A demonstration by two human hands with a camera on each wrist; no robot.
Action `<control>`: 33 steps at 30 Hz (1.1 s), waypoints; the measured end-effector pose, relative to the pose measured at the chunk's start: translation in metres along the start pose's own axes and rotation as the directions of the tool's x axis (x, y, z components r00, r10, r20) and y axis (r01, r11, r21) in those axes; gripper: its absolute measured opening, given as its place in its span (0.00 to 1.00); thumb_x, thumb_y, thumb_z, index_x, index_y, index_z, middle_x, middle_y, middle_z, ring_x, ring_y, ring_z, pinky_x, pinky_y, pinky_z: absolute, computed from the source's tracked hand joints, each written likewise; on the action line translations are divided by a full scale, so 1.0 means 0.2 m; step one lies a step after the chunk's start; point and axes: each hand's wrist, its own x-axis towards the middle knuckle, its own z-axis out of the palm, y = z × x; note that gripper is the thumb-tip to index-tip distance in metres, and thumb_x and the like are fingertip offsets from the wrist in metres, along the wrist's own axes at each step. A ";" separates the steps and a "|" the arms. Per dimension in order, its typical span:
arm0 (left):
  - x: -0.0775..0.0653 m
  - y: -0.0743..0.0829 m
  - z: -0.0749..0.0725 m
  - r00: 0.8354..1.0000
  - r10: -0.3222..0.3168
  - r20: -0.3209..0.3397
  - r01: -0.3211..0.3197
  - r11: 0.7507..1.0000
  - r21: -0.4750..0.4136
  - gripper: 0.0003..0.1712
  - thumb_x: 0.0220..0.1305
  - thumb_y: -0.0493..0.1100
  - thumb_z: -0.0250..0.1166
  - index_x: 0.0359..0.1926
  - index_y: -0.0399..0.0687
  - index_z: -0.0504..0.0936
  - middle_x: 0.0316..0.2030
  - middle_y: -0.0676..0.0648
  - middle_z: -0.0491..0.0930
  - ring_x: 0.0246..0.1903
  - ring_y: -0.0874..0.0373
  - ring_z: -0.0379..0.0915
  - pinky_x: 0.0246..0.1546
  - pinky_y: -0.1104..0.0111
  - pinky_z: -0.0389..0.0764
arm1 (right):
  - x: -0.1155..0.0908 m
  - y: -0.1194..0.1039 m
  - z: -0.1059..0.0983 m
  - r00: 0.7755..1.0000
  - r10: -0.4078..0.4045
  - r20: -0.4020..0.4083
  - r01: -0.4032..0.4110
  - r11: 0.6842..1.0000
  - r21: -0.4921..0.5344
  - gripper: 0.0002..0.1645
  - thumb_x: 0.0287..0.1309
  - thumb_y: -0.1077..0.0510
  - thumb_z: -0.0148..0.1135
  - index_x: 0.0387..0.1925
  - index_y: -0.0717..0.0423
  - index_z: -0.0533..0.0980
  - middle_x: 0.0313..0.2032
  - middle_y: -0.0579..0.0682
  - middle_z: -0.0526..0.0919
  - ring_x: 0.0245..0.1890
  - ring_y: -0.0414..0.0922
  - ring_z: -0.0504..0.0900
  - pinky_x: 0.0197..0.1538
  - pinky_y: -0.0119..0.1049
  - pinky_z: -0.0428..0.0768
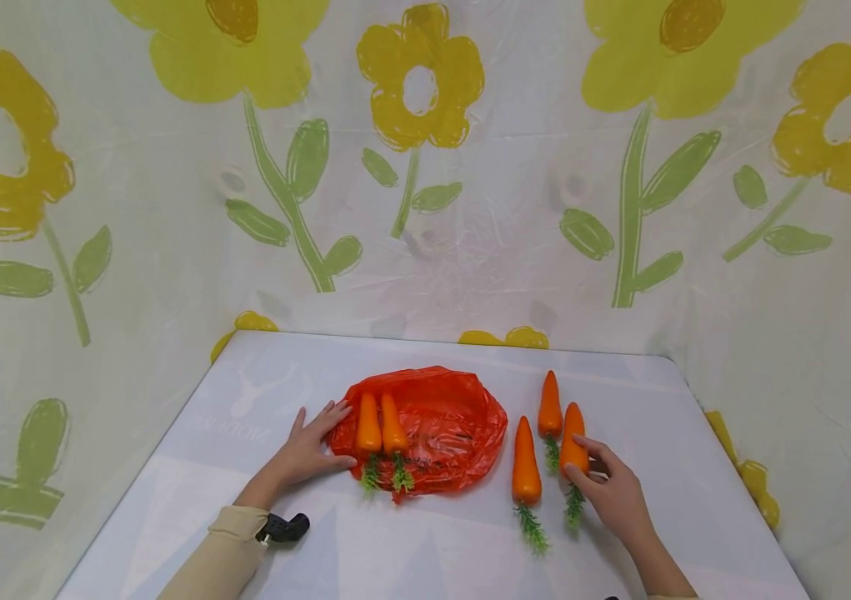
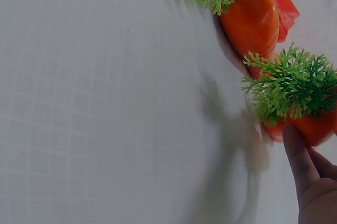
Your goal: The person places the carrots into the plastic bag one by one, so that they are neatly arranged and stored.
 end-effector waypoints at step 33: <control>0.00 0.00 0.01 1.000 -0.011 -0.010 0.011 1.000 -0.020 0.58 0.52 0.67 0.75 0.77 0.50 0.63 0.78 0.48 0.57 0.79 0.46 0.44 0.73 0.40 0.24 | 0.02 -0.07 0.08 1.000 -0.021 0.007 0.021 0.999 0.037 0.38 0.66 0.39 0.65 0.69 0.55 0.72 0.65 0.60 0.74 0.48 0.28 0.75 0.47 0.18 0.77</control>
